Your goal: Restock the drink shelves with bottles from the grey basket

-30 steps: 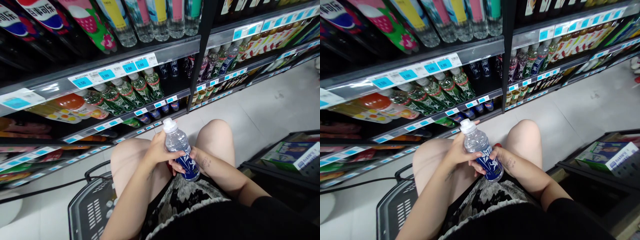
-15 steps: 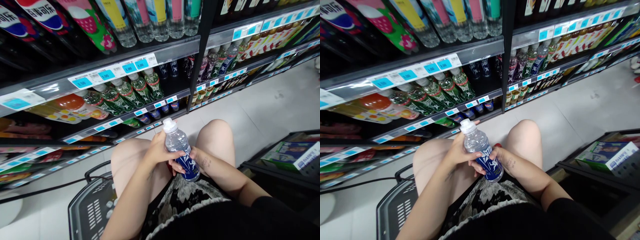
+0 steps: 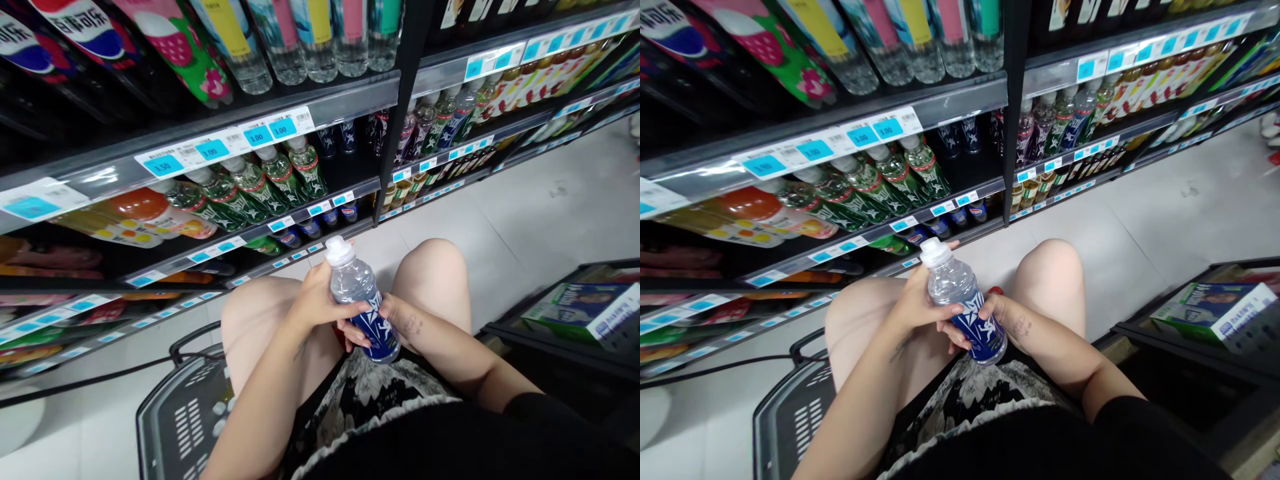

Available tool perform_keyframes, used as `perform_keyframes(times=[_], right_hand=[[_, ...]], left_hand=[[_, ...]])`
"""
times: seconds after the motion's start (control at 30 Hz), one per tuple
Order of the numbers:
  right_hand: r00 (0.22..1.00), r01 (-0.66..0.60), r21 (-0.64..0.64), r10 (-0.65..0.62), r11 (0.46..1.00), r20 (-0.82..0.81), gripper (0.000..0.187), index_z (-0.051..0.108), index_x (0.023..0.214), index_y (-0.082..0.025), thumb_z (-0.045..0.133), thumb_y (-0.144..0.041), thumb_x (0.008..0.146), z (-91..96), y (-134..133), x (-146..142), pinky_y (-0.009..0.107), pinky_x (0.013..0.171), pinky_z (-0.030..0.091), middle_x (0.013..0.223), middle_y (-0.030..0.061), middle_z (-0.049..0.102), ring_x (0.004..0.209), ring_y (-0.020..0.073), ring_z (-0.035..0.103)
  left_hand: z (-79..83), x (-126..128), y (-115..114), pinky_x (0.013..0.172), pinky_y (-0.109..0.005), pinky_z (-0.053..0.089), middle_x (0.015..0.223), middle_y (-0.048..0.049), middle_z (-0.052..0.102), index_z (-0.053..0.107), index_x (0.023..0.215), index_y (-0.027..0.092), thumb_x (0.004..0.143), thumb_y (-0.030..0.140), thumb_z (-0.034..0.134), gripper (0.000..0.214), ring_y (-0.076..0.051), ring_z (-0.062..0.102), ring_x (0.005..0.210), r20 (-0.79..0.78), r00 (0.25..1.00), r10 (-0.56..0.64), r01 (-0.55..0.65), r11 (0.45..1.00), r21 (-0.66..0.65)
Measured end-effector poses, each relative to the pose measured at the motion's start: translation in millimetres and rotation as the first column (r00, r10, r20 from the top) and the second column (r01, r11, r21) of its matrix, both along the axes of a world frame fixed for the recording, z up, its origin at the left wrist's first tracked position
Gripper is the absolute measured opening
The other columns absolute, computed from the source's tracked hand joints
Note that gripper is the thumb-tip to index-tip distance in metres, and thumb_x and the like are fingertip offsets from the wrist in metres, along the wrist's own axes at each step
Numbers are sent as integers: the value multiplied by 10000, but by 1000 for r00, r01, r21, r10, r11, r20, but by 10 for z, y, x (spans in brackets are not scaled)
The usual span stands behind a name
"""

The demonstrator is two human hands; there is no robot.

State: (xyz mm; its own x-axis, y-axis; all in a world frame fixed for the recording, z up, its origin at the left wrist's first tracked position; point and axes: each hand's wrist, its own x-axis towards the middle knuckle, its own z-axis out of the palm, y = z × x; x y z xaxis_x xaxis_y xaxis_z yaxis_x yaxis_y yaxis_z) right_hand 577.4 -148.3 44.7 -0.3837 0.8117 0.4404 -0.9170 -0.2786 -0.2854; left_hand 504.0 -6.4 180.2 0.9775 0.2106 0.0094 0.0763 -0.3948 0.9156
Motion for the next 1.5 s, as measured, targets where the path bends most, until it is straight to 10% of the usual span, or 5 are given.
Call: perform_keyframes(times=[0.8,1.0,1.2,1.4,1.5], right_hand=[[990,119,-93,-110,989,93,620,580,1061,-94,769,-511,643,15,10,-59,384,839,515,830,67,661,701,201,653],[950,274,-281,-215,920,225,607,554,1049,-118,748,-515,634,64,12,-102,346,730,512,808,50,643,690,194,637],[898,405,-421,-268,812,349,648,565,955,-144,795,-652,625,161,29,-109,324,661,543,825,78,661,743,212,644],[918,393,-595,-260,701,301,963,580,973,-128,65,-924,802,368,88,-64,375,643,558,795,124,651,749,246,644],[901,426,-644,-234,635,365,946,598,990,-132,49,-888,839,389,135,-102,384,692,560,807,122,654,786,247,648]], left_hand=[[-41,-12,96,827,-358,524,1075,-84,693,540,1287,174,676,588,753,768,-246,654,933,-18,1000,-17,18,1000,11],[-36,18,129,751,-316,524,1008,-59,695,562,1177,180,760,555,703,579,-217,658,842,-159,987,17,-22,999,-31],[-87,117,41,827,-310,512,1080,-54,682,595,1160,190,816,529,639,485,-219,653,952,-238,931,277,-314,940,-131],[-197,223,37,834,-302,485,1029,-37,695,656,1049,197,814,547,623,423,-211,644,922,-339,874,349,-437,870,-230],[-268,246,27,808,-297,474,945,-49,699,665,918,166,813,589,603,441,-207,641,874,-327,844,426,-511,823,-248]])
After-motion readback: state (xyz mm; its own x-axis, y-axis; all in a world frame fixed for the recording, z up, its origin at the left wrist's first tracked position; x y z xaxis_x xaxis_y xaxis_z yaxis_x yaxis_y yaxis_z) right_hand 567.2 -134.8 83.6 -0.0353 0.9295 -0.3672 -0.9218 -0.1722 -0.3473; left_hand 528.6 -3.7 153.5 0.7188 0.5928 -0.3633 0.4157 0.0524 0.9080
